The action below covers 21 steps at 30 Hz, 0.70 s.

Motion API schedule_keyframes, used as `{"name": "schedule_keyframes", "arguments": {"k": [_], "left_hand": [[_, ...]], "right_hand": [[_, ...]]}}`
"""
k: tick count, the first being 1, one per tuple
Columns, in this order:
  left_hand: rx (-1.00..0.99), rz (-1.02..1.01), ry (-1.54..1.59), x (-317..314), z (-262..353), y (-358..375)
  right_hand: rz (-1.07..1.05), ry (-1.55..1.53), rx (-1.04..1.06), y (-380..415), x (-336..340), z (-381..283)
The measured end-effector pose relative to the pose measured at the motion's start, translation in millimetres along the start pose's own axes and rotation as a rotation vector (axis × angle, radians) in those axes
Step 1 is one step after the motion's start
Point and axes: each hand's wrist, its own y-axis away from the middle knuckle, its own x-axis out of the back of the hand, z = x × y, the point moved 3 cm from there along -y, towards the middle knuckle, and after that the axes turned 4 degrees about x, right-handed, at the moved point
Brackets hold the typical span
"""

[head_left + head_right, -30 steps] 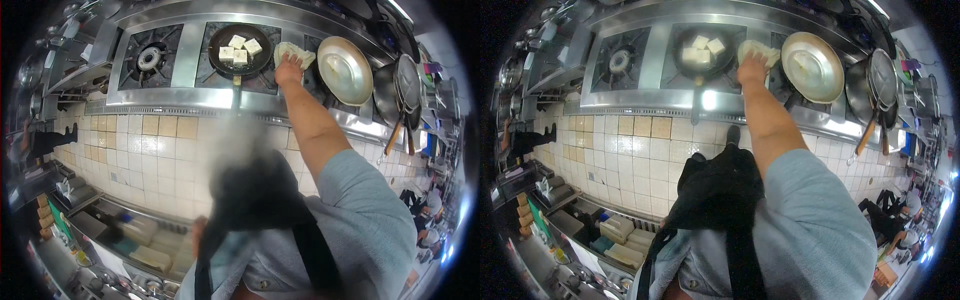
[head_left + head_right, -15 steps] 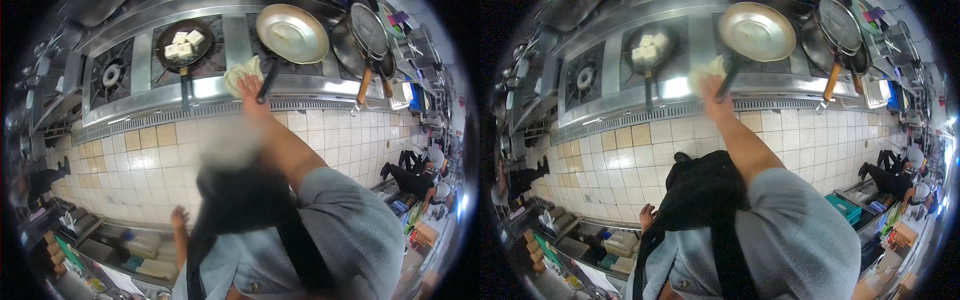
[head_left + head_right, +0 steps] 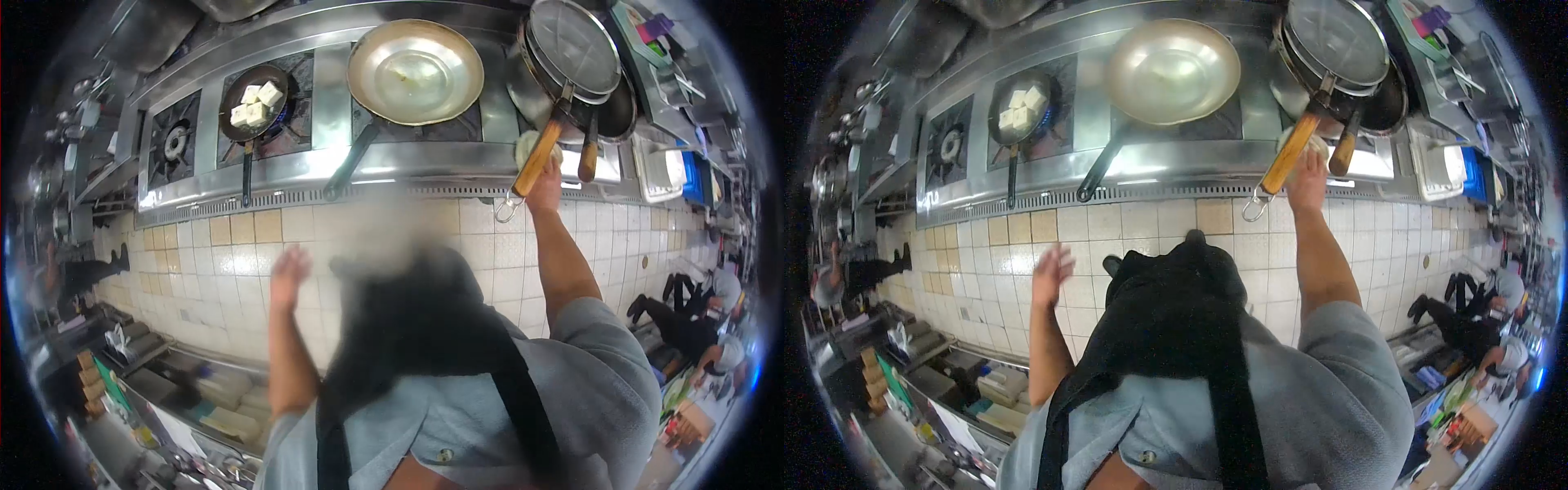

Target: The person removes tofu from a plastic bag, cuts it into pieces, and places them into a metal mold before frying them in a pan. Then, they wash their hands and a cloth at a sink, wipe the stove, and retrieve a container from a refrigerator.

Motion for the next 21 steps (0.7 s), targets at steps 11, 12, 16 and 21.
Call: {"name": "schedule_keyframes", "arguments": {"k": [11,12,16,21], "left_hand": [[-0.012,-0.379,-0.443,-173.1,178.3,-58.6],[-0.032,-0.341,-0.408,-177.4,163.5,-62.6],[-0.117,-0.405,-0.35,-201.8,123.3,-83.3],[-0.091,-0.409,-0.272,-174.7,141.9,-37.8]], "right_hand": [[-0.002,-0.271,-0.158,-7.1,48.9,-28.1],[0.059,-0.269,-0.173,2.3,26.7,-19.8],[-0.012,-1.053,-0.436,20.2,-0.2,-15.5],[0.047,-0.792,-0.36,59.1,14.9,-60.4]]}}
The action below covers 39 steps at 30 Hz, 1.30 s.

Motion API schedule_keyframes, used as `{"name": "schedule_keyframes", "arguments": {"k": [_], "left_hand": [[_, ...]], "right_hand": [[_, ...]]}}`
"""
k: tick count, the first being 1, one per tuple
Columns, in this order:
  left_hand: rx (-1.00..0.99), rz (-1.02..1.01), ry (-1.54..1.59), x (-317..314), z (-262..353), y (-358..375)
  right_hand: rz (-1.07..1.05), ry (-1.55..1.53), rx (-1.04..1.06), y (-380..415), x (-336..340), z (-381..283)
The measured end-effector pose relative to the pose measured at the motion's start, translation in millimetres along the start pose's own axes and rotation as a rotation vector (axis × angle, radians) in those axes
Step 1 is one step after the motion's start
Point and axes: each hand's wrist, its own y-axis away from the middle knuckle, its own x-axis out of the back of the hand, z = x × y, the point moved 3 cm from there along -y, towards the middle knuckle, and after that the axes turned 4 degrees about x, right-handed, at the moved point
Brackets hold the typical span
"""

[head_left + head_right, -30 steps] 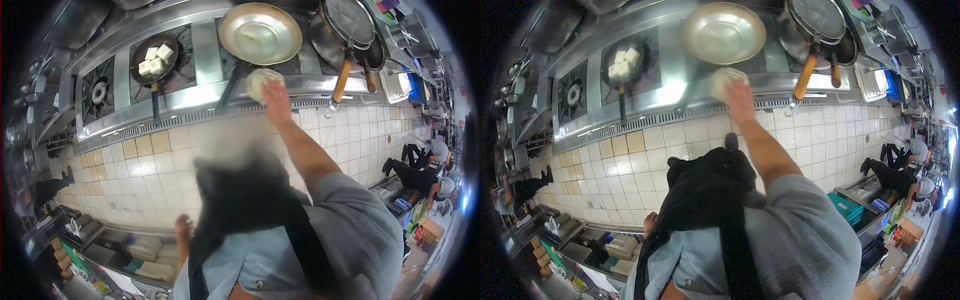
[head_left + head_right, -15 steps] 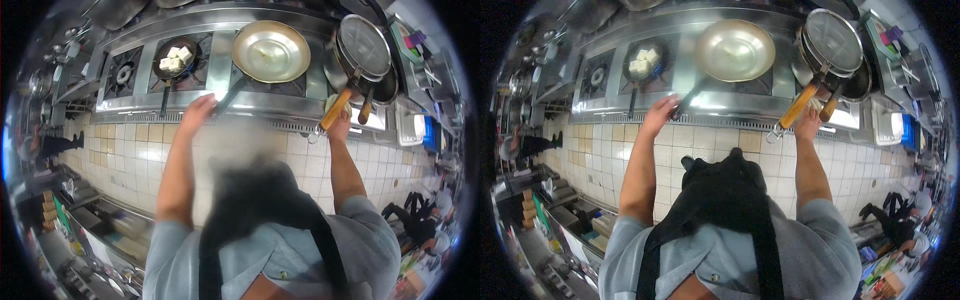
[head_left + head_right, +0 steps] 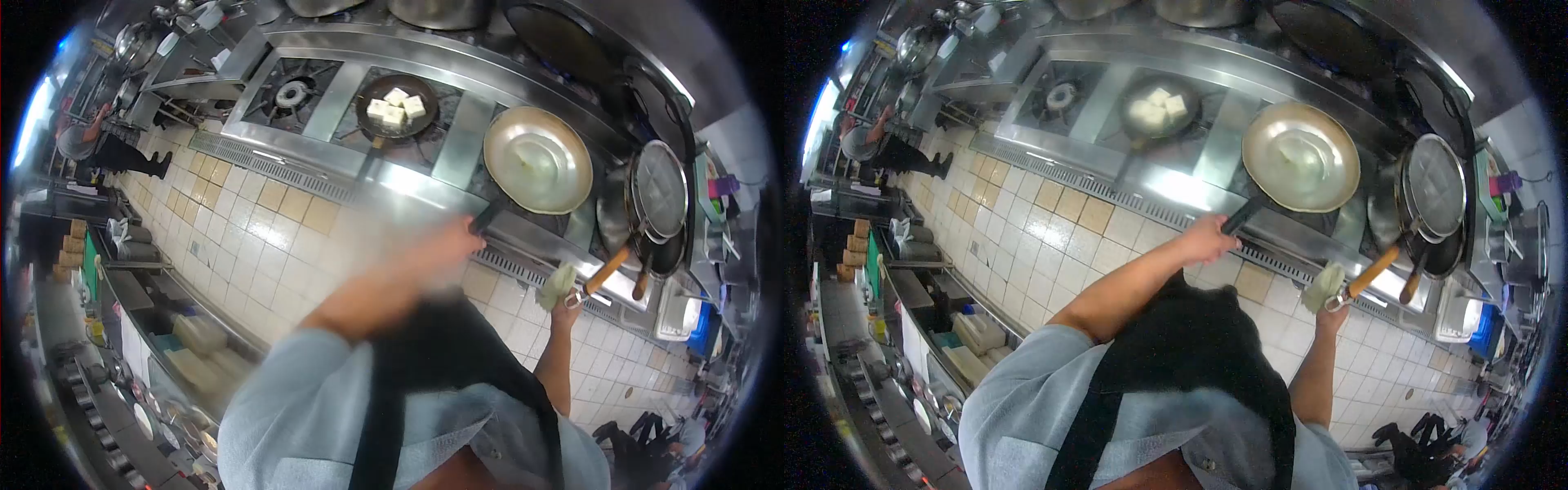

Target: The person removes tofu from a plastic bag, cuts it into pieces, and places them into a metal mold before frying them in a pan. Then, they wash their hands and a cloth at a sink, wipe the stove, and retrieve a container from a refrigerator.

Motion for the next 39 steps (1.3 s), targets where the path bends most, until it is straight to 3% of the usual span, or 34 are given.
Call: {"name": "schedule_keyframes", "arguments": {"k": [2,5,9,11,13,15,19,25,29,31,33,36,39], "left_hand": [[-0.03,-0.023,-0.021,20.2,-3.6,11.5],[-0.207,-0.08,-0.093,70.1,-2.6,31.6],[0.057,0.038,0.105,142.9,30.0,90.8],[-0.375,0.17,-0.509,197.1,-23.4,79.5],[-0.19,0.216,-0.082,231.3,-8.2,107.5],[-0.01,0.32,0.098,254.6,8.8,135.2],[-0.004,0.47,0.142,309.6,-14.1,145.7],[0.014,0.669,0.293,365.3,-40.9,128.7],[0.036,0.732,0.327,393.4,-59.6,110.3],[0.071,0.765,0.369,400.8,-64.7,102.5],[0.053,0.76,0.382,406.4,-77.4,91.8],[0.059,0.747,0.402,416.8,-84.2,84.8],[0.06,0.761,0.413,410.1,-83.7,79.1]], "right_hand": [[-0.101,-0.296,-0.36,23.1,-17.2,-5.8],[-0.096,-0.37,-0.334,51.5,-24.5,-25.4],[-0.107,-0.325,-0.388,64.2,-26.1,-90.0],[-0.062,-0.338,-0.42,54.9,-23.7,-140.6],[-0.079,-0.312,-0.219,38.7,-25.3,-164.0],[-0.032,-0.342,-0.199,14.0,-26.8,-201.5],[0.044,-0.092,0.088,-53.3,-29.9,-273.4],[0.09,0.038,0.499,-185.4,-87.1,-341.9],[-0.025,0.146,0.612,-260.5,-157.4,-367.1],[-0.195,0.421,0.616,-293.0,-215.7,-356.3],[-0.301,0.437,0.595,-307.9,-280.3,-329.6],[-0.342,0.518,0.611,-311.8,-263.0,-347.9],[-0.36,0.42,0.545,-340.9,-258.3,-309.0]]}}
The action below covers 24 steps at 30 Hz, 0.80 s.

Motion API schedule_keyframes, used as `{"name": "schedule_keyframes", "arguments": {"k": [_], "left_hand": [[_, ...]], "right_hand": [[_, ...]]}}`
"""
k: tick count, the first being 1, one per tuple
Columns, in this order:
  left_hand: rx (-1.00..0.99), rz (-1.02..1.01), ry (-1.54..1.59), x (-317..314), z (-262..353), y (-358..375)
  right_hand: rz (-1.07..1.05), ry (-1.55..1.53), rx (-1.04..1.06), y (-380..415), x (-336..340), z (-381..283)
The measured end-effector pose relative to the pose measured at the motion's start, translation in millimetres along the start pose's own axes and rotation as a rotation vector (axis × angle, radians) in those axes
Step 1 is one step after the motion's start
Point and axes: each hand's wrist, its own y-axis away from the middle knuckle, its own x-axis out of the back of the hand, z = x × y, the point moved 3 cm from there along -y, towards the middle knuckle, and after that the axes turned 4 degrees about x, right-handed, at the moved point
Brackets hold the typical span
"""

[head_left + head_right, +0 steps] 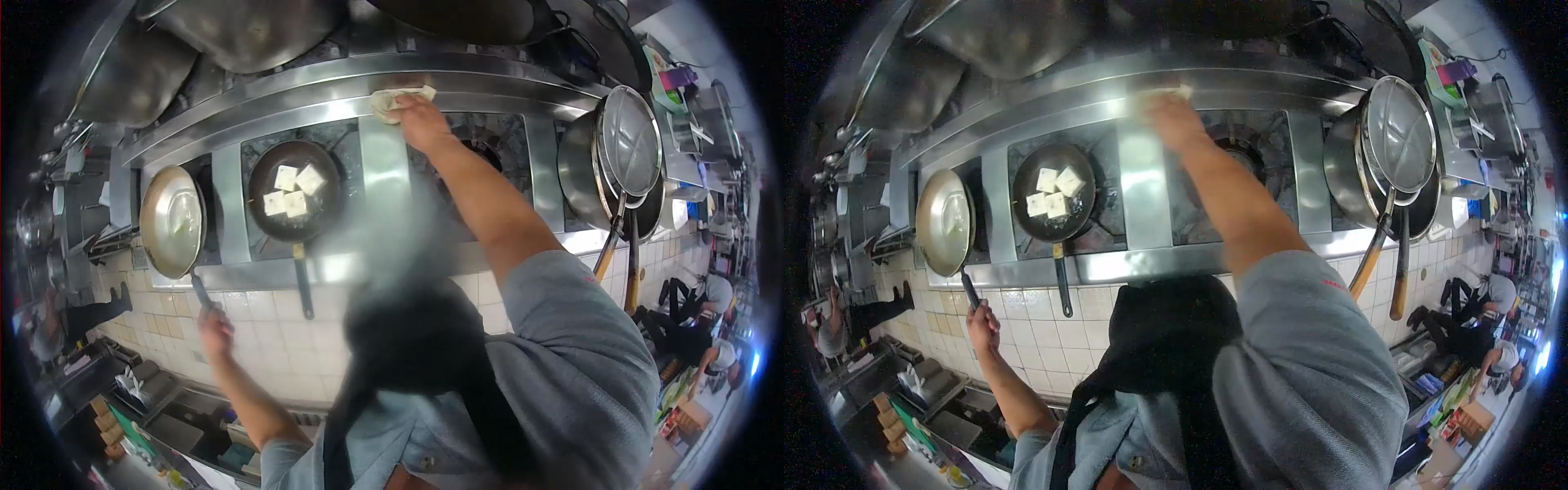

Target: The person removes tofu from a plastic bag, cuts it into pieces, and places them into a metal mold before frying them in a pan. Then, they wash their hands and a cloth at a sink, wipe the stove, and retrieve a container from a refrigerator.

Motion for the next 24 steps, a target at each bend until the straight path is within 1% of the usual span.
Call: {"name": "schedule_keyframes", "arguments": {"k": [2,3,4,5,6,7,8,9,10,11,12,13,14,15,16,17,19,21,22,23,24], "left_hand": [[0.018,0.069,0.038,4.4,-3.3,-1.4],[0.025,0.057,0.025,7.9,-5.9,-4.1],[0.027,0.053,0.022,11.3,-6.2,-4.0],[0.027,0.016,0.018,12.8,-5.8,-4.1],[0.026,-0.021,0.013,12.1,-4.5,-5.4],[0.026,-0.023,0.011,11.5,-3.8,-8.3],[0.024,-0.016,0.01,11.8,-4.0,-10.2],[0.023,-0.006,0.005,13.1,-3.8,-10.0],[0.025,0.005,-0.002,12.3,-3.6,-11.4],[0.021,0.0,-0.03,10.9,-3.1,-14.4],[0.017,0.009,-0.058,14.8,-2.0,-14.4],[0.019,-0.03,-0.033,15.6,-0.4,-15.8],[0.016,-0.069,-0.004,13.5,2.8,-17.8],[0.018,-0.053,-0.001,9.9,8.2,-14.2],[0.016,-0.048,0.005,4.5,13.8,-13.5],[0.031,-0.062,-0.006,4.4,18.3,-13.9],[0.055,-0.083,-0.01,8.4,19.5,-16.6],[0.05,-0.116,0.0,17.3,18.5,-21.0],[0.009,-0.103,-0.09,23.5,16.0,-26.4],[0.02,-0.096,-0.1,20.5,20.7,-21.4],[0.012,-0.067,-0.114,27.3,16.4,-28.8]], "right_hand": [[-0.085,-0.032,-0.179,14.1,8.2,40.5],[-0.109,-0.076,-0.276,22.4,9.6,70.3],[-0.075,-0.009,-0.294,32.3,6.6,105.6],[-0.095,0.149,-0.271,45.9,46.2,109.0],[-0.151,0.298,-0.318,52.8,35.9,153.3],[-0.098,0.358,-0.345,67.1,34.8,189.5],[-0.182,0.361,-0.423,78.1,53.3,205.6],[-0.16,0.209,-0.637,94.0,57.8,226.7],[-0.147,0.228,-0.685,107.6,61.4,237.8],[-0.132,0.24,-0.72,116.4,60.6,244.9],[-0.167,0.443,-0.554,125.2,51.7,247.5],[-0.096,0.362,-0.595,135.6,36.0,258.3],[-0.106,0.278,-0.66,144.1,49.3,231.2],[0.014,0.312,-0.609,158.0,28.4,249.4],[0.012,0.403,-0.556,172.7,32.7,230.6],[0.064,0.364,-0.589,188.9,5.5,253.0],[0.001,0.321,-0.645,209.6,38.3,192.7],[0.038,0.333,-0.766,241.6,34.6,168.7],[-0.038,0.348,-0.778,254.5,35.2,158.6],[-0.115,0.363,-0.785,268.0,35.1,149.7],[-0.078,0.39,-0.756,284.3,34.6,140.5]]}}
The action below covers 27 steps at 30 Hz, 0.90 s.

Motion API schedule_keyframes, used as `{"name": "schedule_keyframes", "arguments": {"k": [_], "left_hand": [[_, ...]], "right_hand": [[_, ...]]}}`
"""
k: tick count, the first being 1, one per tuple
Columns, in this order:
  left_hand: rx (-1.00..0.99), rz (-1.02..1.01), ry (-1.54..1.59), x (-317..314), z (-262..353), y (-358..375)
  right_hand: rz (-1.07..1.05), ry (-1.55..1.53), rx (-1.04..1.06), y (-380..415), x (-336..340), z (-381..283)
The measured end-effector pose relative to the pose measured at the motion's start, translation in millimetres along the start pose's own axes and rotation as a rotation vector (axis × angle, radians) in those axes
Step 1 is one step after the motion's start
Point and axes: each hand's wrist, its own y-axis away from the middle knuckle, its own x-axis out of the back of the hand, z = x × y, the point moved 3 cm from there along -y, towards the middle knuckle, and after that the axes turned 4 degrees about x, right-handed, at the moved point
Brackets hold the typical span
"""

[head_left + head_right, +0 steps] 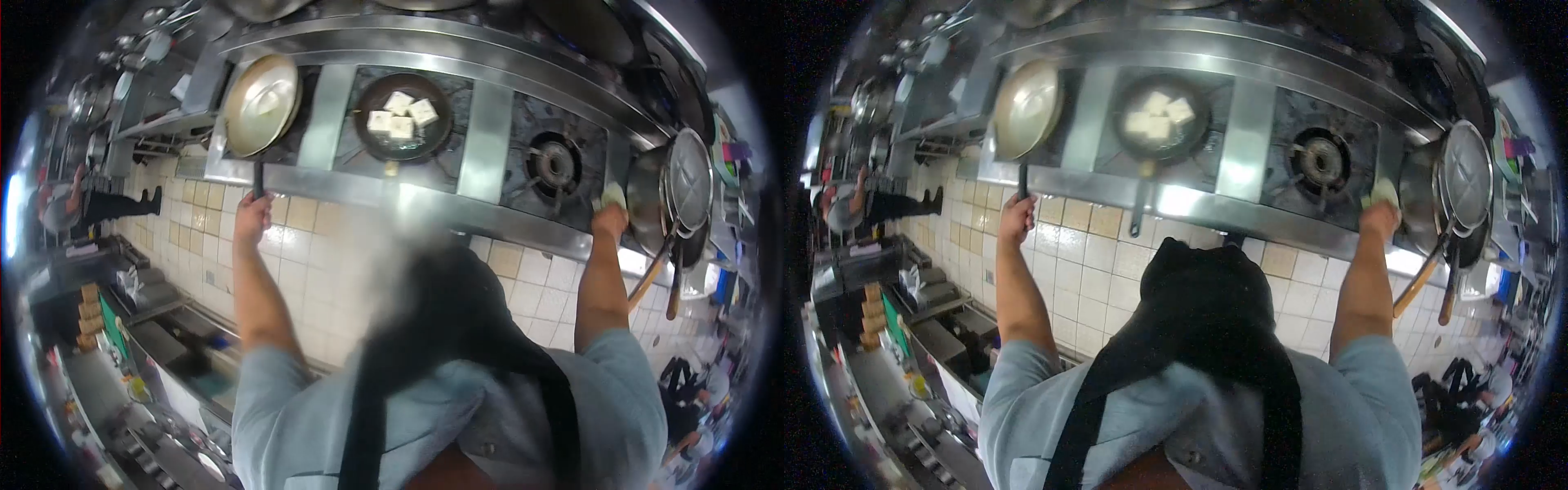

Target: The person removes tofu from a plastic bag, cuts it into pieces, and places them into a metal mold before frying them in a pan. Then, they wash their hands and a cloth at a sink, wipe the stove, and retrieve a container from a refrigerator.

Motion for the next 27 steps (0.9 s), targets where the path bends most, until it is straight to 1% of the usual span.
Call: {"name": "schedule_keyframes", "arguments": {"k": [1,3,5,6,8,9,10,12,13,14,16,18,20,21,22,23,24,26,27], "left_hand": [[-0.034,0.006,-0.042,4.2,-0.8,-4.2],[-0.044,0.021,-0.066,9.6,8.0,-2.8],[-0.058,0.023,-0.098,22.7,15.0,-7.3],[-0.052,0.046,-0.109,30.0,16.6,-12.3],[-0.055,0.07,-0.111,42.1,18.6,-22.2],[-0.047,0.067,-0.138,49.4,16.9,-25.4],[-0.041,0.063,-0.168,55.6,15.6,-28.4],[-0.023,0.066,-0.161,58.3,16.0,-26.3],[0.002,0.063,-0.162,55.2,14.9,-24.9],[-0.005,0.04,-0.173,55.2,11.9,-26.1],[-0.061,0.016,-0.14,60.0,5.7,-33.8],[-0.027,0.085,-0.005,63.0,0.4,-36.1],[-0.074,0.065,0.187,71.9,-14.7,-31.3],[-0.082,0.078,0.298,76.7,-25.1,-27.2],[-0.086,0.094,0.412,78.1,-38.5,-19.9],[-0.096,0.152,0.528,75.8,-56.5,-10.4],[-0.102,0.215,0.645,73.7,-78.2,-0.7],[-0.028,0.246,0.708,68.4,-148.0,-3.2],[-0.005,0.188,0.552,62.6,-190.9,-5.7]], "right_hand": [[0.05,0.012,0.017,17.9,-3.2,4.8],[0.082,0.064,-0.004,49.1,-11.9,12.1],[0.049,-0.077,-0.114,62.2,-45.7,32.6],[0.06,-0.083,-0.11,71.7,-41.2,31.2],[0.063,-0.136,-0.096,87.2,-33.0,33.0],[0.14,-0.129,0.045,88.4,-32.6,37.9],[0.15,-0.133,0.049,89.5,-37.5,42.9],[0.335,-0.308,-0.071,124.7,9.5,23.9],[0.379,-0.39,-0.066,136.4,14.1,22.8],[0.383,-0.384,-0.092,148.9,7.7,25.7],[0.328,-0.555,-0.109,180.5,-20.4,35.0],[0.213,-0.603,-0.163,223.0,-47.7,35.1],[-0.007,-0.677,-0.232,272.7,-81.9,36.0],[-0.149,-0.646,-0.247,299.7,-92.7,34.5],[-0.316,-0.608,-0.204,323.9,-124.2,41.8],[-0.467,-0.504,0.001,351.5,-172.2,53.7],[-0.444,-0.436,0.274,388.5,-257.5,78.3],[-1.089,-0.189,0.688,419.4,-207.2,58.0],[-1.107,-0.269,0.586,431.5,-194.6,58.5]]}}
